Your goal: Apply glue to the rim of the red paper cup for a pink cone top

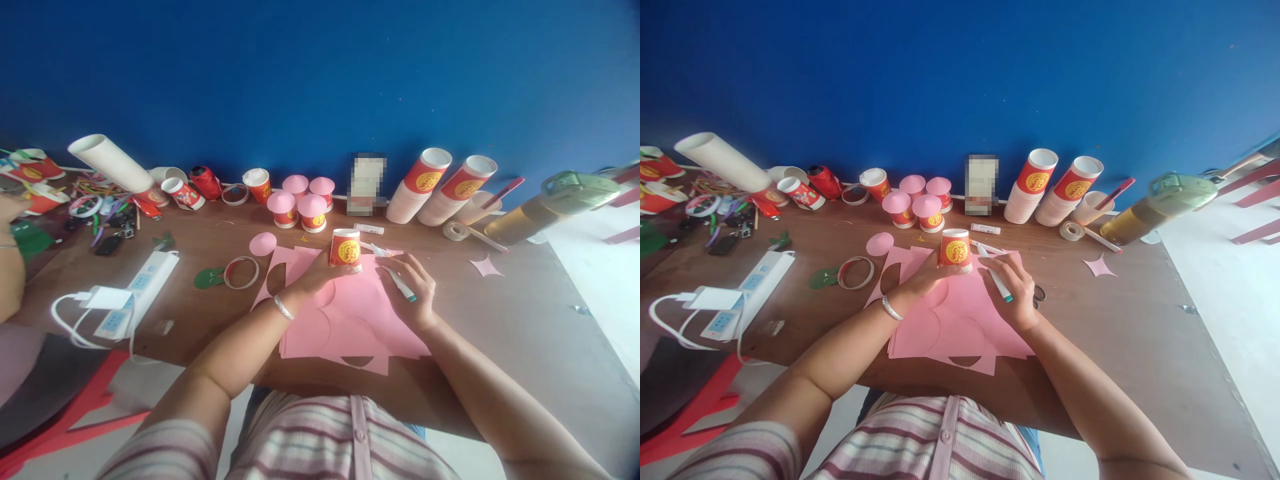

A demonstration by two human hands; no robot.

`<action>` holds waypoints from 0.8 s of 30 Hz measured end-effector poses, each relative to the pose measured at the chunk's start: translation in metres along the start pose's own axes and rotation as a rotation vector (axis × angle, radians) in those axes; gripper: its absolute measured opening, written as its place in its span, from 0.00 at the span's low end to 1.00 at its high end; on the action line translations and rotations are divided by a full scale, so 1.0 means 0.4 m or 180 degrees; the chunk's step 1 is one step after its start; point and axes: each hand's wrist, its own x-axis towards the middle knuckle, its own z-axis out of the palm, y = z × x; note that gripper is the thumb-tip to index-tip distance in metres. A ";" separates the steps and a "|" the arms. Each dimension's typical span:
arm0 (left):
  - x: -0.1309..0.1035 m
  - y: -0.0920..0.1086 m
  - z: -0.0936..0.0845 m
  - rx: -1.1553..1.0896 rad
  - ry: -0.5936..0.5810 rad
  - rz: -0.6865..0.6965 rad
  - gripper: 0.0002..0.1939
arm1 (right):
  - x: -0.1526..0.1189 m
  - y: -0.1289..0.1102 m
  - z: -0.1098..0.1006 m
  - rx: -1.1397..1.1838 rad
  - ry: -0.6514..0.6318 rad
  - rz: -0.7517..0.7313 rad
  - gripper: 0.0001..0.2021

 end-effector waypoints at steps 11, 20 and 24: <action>-0.004 -0.010 -0.007 0.0271 -0.0176 0.0138 0.20 | -0.005 -0.030 0.005 -0.0176 -0.0152 -0.0629 0.13; -0.005 -0.011 -0.008 0.0297 -0.0229 0.0160 0.20 | 0.004 -0.038 0.004 -0.0283 -0.0053 -0.0707 0.11; -0.005 -0.010 -0.007 0.0277 -0.0256 0.0155 0.22 | 0.005 -0.041 0.005 -0.0290 -0.0031 -0.0717 0.10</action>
